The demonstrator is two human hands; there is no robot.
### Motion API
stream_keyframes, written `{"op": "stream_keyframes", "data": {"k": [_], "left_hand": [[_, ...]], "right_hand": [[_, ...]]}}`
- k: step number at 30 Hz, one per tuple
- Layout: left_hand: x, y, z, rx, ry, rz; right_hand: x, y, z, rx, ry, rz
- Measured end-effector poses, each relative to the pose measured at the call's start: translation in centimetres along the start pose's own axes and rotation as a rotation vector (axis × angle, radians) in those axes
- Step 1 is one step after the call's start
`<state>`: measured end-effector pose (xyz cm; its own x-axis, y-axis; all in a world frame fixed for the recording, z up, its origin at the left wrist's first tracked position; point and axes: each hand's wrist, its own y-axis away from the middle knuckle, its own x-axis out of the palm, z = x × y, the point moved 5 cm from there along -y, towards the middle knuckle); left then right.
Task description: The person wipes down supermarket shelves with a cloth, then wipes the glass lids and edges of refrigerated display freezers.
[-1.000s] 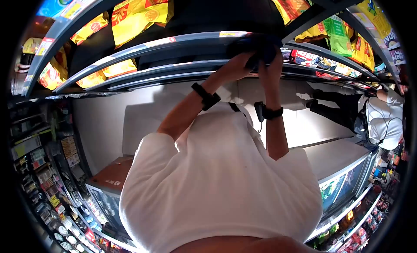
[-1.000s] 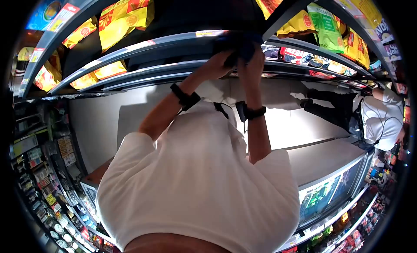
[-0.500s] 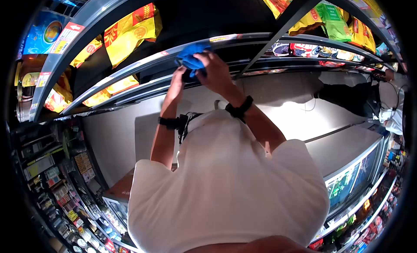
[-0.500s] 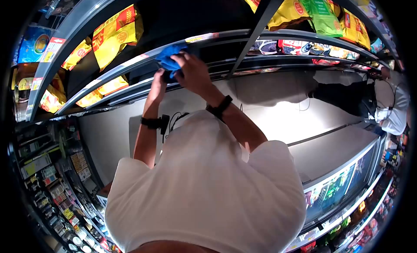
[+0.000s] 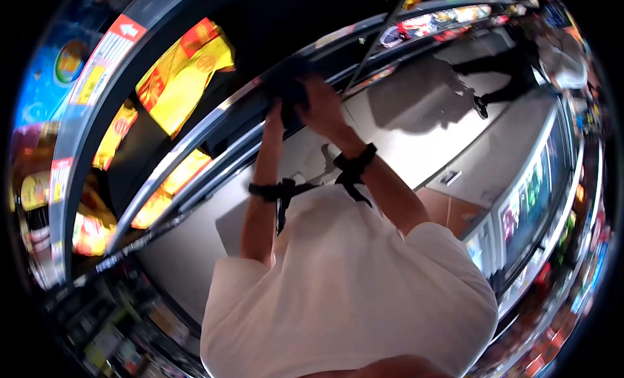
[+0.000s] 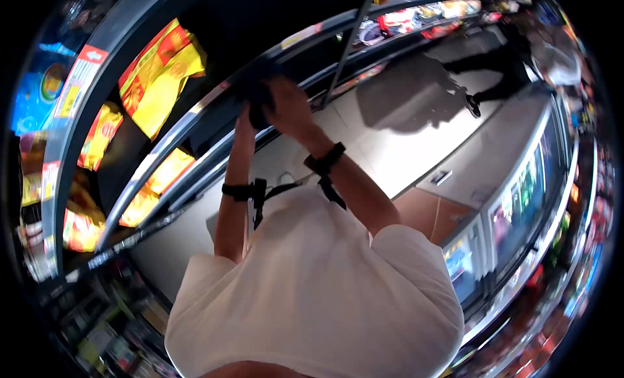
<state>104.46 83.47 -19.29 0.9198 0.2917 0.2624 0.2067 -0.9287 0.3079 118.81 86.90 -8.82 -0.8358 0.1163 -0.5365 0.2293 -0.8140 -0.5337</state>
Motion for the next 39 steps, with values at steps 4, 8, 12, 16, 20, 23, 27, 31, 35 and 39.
{"op": "stream_keyframes", "data": {"k": [4, 8, 12, 16, 20, 23, 27, 31, 35, 39], "left_hand": [[-6.1, -0.7, 7.5, 0.05, 0.084, 0.19], [-5.5, 3.0, 10.4, 0.036, 0.215, 0.459], [0.2, 7.5, 14.9, -0.061, 0.05, 0.704], [10.7, 14.2, 19.3, -0.008, -0.078, 1.094], [21.3, 23.6, 25.0, 0.21, -0.153, 1.508], [22.9, 34.3, 26.5, 0.11, -0.341, 1.701], [23.8, 45.6, 34.0, 0.501, -0.701, 1.914], [22.4, 59.6, 33.5, 1.236, -0.946, 2.195], [16.9, 67.9, 35.9, 1.319, -0.774, 2.593], [11.1, 71.1, 38.1, 1.541, -0.281, 2.688]], "right_hand": [[5.0, 5.1, 2.9, -0.06, 0.206, 0.299], [3.8, 12.6, 2.6, 0.102, 0.147, 0.162], [-4.8, 21.7, 2.2, 0.462, 0.049, 0.122], [-12.6, 31.2, 3.6, 0.753, 0.146, -0.038], [-19.5, 41.3, 7.0, 0.981, 0.284, -0.322], [-21.9, 51.8, 8.6, 1.245, 0.369, -0.402], [-24.4, 64.0, 14.9, 1.577, 0.432, -0.568], [-21.7, 76.8, 22.3, 1.919, 0.36, -0.712], [-15.7, 85.8, 31.8, 2.323, 0.297, -0.961], [-9.1, 88.5, 37.3, 2.481, 0.741, -1.125]]}}
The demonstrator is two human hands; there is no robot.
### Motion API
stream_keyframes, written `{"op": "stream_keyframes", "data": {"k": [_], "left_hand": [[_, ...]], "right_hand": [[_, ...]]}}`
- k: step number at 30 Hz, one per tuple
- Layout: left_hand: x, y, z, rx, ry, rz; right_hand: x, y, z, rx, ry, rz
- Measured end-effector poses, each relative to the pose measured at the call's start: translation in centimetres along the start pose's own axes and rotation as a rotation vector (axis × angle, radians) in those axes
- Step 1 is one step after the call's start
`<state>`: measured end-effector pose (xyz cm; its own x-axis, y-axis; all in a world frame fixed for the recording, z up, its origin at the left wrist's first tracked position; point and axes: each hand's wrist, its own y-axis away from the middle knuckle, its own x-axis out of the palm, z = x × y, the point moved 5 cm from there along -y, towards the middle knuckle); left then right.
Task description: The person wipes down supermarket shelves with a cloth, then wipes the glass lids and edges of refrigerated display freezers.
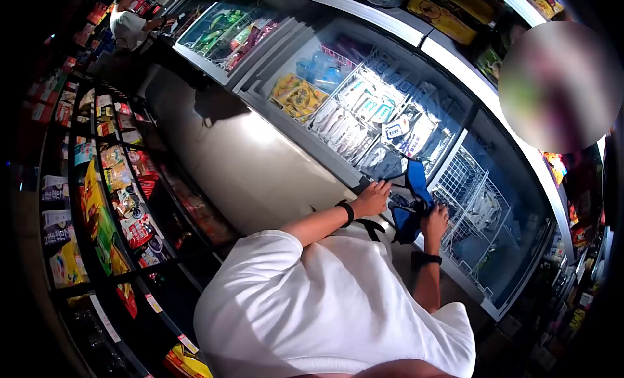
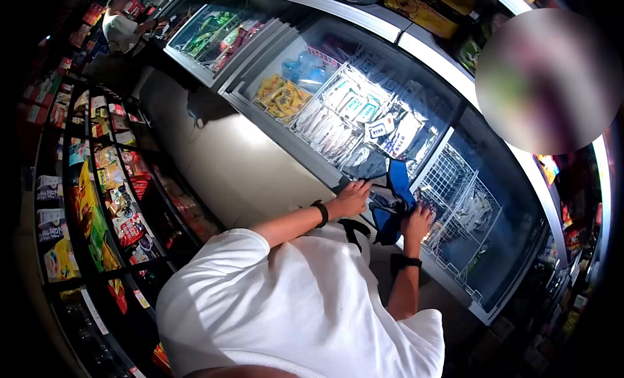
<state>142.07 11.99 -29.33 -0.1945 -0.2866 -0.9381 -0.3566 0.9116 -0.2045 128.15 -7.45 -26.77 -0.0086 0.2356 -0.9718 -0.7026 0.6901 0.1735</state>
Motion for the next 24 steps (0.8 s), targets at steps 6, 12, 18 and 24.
{"op": "stream_keyframes", "data": {"k": [6, 12, 18, 24], "left_hand": [[0.4, -2.1, 5.3, -0.054, 0.05, 0.011], [-4.8, 1.6, 16.9, -0.228, -0.247, -0.031], [-16.8, 5.1, 33.0, -0.368, -0.295, -0.055], [-20.8, 12.2, 42.9, -0.331, -0.109, 0.13]], "right_hand": [[4.5, 0.8, 3.1, -0.104, -0.244, -0.108], [4.9, -2.6, 19.9, -0.292, -0.313, 0.091], [9.1, -5.0, 41.7, -0.459, -0.173, 0.436], [14.6, -7.2, 57.3, -0.759, -0.396, 0.318]]}}
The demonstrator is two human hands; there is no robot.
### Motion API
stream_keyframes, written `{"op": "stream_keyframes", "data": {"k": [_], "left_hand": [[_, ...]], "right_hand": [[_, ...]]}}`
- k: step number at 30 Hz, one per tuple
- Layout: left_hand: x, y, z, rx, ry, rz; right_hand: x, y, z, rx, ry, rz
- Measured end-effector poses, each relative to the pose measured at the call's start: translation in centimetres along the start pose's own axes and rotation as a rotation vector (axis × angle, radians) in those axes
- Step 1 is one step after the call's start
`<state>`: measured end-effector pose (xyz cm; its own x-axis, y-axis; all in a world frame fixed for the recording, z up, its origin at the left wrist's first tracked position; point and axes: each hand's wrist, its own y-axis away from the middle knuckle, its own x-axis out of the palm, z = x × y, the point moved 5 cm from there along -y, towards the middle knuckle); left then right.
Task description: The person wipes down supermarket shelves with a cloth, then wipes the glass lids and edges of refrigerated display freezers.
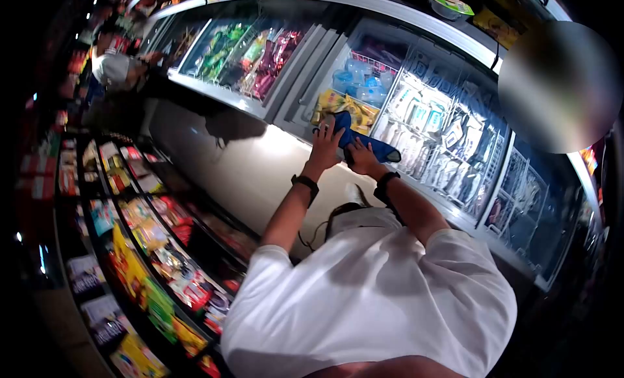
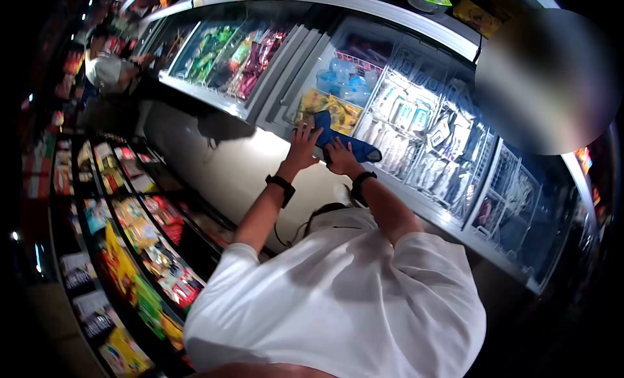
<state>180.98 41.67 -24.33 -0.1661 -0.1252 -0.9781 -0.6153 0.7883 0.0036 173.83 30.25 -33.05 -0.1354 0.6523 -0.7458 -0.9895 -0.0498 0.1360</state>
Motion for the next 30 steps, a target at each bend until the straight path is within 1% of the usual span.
{"op": "stream_keyframes", "data": {"k": [1, 3, 4, 5, 7, 8, 9, 11, 13, 14, 15, 17, 18, 19, 20, 21, 22, 23, 25, 26, 27, 28, 29, 30], "left_hand": [[-0.4, -0.2, 1.0, 0.032, -0.016, 0.01], [0.2, -0.1, 2.0, 0.0, -0.006, 0.121], [1.3, -0.4, 2.3, 0.029, 0.001, 0.153], [2.6, -0.7, 2.0, 0.047, 0.02, 0.168], [5.1, -2.0, 1.0, 0.115, 0.173, 0.195], [6.0, -2.3, -0.4, 0.189, 0.287, 0.065], [6.1, -2.6, -2.3, 0.183, 0.299, 0.075], [6.8, -2.7, -7.1, 0.125, 0.191, 0.323], [7.7, -2.5, -11.5, 0.277, 0.267, 0.183], [8.3, -2.6, -13.8, 0.33, 0.364, 0.269], [8.7, -2.7, -16.1, 0.42, 0.396, 0.278], [10.3, -2.7, -20.4, 0.52, 0.537, 0.34], [11.1, -2.9, -22.4, 0.586, 0.656, 0.451], [11.2, -2.9, -24.2, 0.589, 0.657, 0.569], [10.9, -3.2, -25.6, 0.582, 0.671, 0.602], [11.3, -3.4, -26.5, 0.576, 0.674, 0.638], [11.8, -3.8, -26.8, 0.577, 0.703, 0.531], [12.8, -4.4, -26.8, 0.535, 0.798, 0.537], [13.0, -5.2, -26.2, 0.478, 0.886, 0.5], [13.3, -5.0, -26.0, 0.463, 0.895, 0.501], [12.6, -5.1, -25.3, 0.433, 0.913, 0.418], [12.1, -5.4, -24.2, 0.407, 0.926, 0.335], [12.0, -5.6, -23.0, 0.399, 0.925, 0.334], [11.8, -5.9, -21.4, 0.312, 1.003, 0.336]], "right_hand": [[-0.4, -1.2, 0.5, 0.016, -0.016, -0.029], [-0.8, -1.5, 1.1, -0.073, -0.12, 0.085], [-1.3, -1.0, 1.2, -0.139, -0.185, 0.017], [-1.6, 0.1, 0.7, -0.108, -0.187, 0.019], [-4.5, 1.9, 0.9, -0.223, -0.423, -0.064], [-6.0, 3.7, 0.9, -0.157, -0.396, -0.092], [-7.0, 5.3, 0.5, -0.111, -0.39, -0.086], [-7.5, 9.2, -2.2, -0.057, -0.36, -0.119], [-8.6, 13.8, -4.3, 0.017, -0.357, -0.218], [-8.9, 16.2, -6.0, 0.096, -0.362, -0.248], [-9.2, 18.9, -7.7, 0.178, -0.364, -0.278], [-9.4, 24.6, -12.1, 0.33, -0.27, -0.417], [-10.2, 27.2, -12.9, 0.466, -0.153, -0.435], [-10.9, 29.6, -13.7, 0.599, -0.037, -0.452], [-11.5, 31.1, -14.2, 0.65, 0.029, -0.49], [-11.6, 32.3, -14.6, 0.702, 0.087, -0.533], [-12.1, 32.4, -14.4, 0.683, 0.088, -0.545], [-12.2, 31.3, -14.6, 0.681, 0.079, -0.56], [-11.7, 30.8, -14.8, 0.791, 0.116, -0.576], [-11.3, 29.7, -15.4, 0.75, 0.142, -0.625], [-10.0, 28.6, -16.7, 0.74, 0.104, -0.557], [-10.5, 26.9, -15.3, 0.855, 0.103, -0.469], [-10.9, 24.4, -12.8, 0.97, 0.101, -0.38], [-10.3, 22.6, -12.4, 0.997, 0.074, -0.343]]}}
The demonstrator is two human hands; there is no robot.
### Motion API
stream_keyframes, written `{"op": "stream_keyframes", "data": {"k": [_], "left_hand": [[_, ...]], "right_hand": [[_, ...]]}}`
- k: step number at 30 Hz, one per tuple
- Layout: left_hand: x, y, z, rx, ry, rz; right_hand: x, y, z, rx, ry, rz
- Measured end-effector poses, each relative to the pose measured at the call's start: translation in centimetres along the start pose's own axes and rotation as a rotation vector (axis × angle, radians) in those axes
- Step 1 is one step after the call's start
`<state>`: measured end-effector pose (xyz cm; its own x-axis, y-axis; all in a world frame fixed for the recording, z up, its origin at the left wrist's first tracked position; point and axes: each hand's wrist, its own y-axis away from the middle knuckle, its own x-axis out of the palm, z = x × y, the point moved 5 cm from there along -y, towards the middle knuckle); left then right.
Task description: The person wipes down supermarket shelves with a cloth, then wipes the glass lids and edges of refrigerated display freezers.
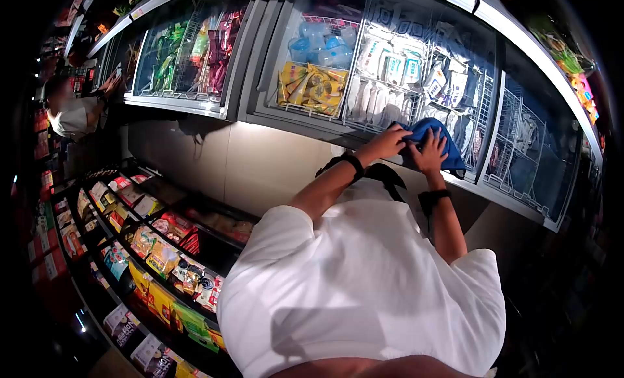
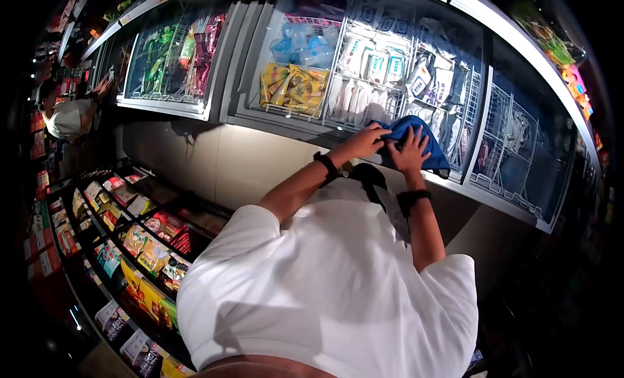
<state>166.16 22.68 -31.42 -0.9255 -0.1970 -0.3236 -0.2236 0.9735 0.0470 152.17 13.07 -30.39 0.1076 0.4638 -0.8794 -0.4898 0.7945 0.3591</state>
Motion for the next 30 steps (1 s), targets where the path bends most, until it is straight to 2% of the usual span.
{"op": "stream_keyframes", "data": {"k": [1, 3, 5, 6, 8, 9, 11, 13, 15, 17, 18, 19, 21, 22, 23, 24, 26, 30], "left_hand": [[-1.5, 0.4, 0.9, -0.056, 0.084, -0.047], [-6.0, 1.4, 1.2, -0.077, -0.404, -0.236], [-11.0, 2.6, 0.9, -0.199, -0.797, -0.329], [-13.7, 3.3, 0.7, -0.314, -0.814, -0.337], [-19.1, 4.7, 2.8, -0.349, -0.933, -0.451], [-21.8, 5.5, 4.0, -0.333, -0.94, -0.522], [-27.2, 7.8, 5.4, -0.319, -0.991, -0.639], [-32.7, 9.9, 6.6, -0.31, -1.045, -0.744], [-37.0, 11.7, 8.9, -0.262, -0.961, -0.73], [-39.0, 12.8, 10.5, -0.238, -0.874, -0.681], [-39.9, 13.0, 11.3, -0.208, -0.805, -0.627], [-40.6, 13.2, 11.8, -0.21, -0.794, -0.624], [-40.7, 13.3, 12.3, -0.193, -0.869, -0.564], [-40.9, 13.3, 12.0, -0.203, -0.851, -0.568], [-41.2, 13.5, 11.9, -0.202, -0.83, -0.576], [-41.3, 13.5, 12.1, -0.206, -0.8, -0.574], [-41.6, 13.5, 12.5, -0.205, -0.736, -0.594], [-42.1, 13.7, 12.3, -0.227, -0.618, -0.643]], "right_hand": [[0.9, -0.6, 1.6, 0.027, -0.001, 0.041], [1.8, -1.3, 5.6, 0.005, 0.0, 0.053], [1.8, -1.1, 10.7, -0.102, 0.065, 0.045], [2.6, -1.5, 12.0, -0.112, 0.079, 0.045], [5.4, -1.7, 16.6, -0.665, 0.269, 0.112], [5.1, -2.2, 17.6, -0.664, 0.279, 0.116], [4.6, -1.8, 20.9, -0.914, 0.399, 0.245], [4.3, -4.3, 20.9, -0.856, 0.474, 0.152], [3.8, -7.7, 19.1, -0.709, 0.385, -0.075], [2.2, -10.4, 18.1, -0.45, 0.239, -0.175], [1.2, -11.2, 18.5, -0.285, 0.181, -0.127], [2.4, -13.4, 17.4, -0.239, 0.079, -0.154], [4.5, -16.9, 17.0, 0.012, -0.169, -0.184], [5.6, -17.6, 18.6, 0.051, -0.222, -0.192], [6.8, -17.8, 21.4, 0.018, -0.113, -0.209], [10.4, -19.7, 23.7, -0.141, 0.219, -0.139], [8.2, -15.0, 34.5, 0.029, 0.0, -0.063], [12.2, -14.7, 45.5, -0.392, 0.127, -0.159]]}}
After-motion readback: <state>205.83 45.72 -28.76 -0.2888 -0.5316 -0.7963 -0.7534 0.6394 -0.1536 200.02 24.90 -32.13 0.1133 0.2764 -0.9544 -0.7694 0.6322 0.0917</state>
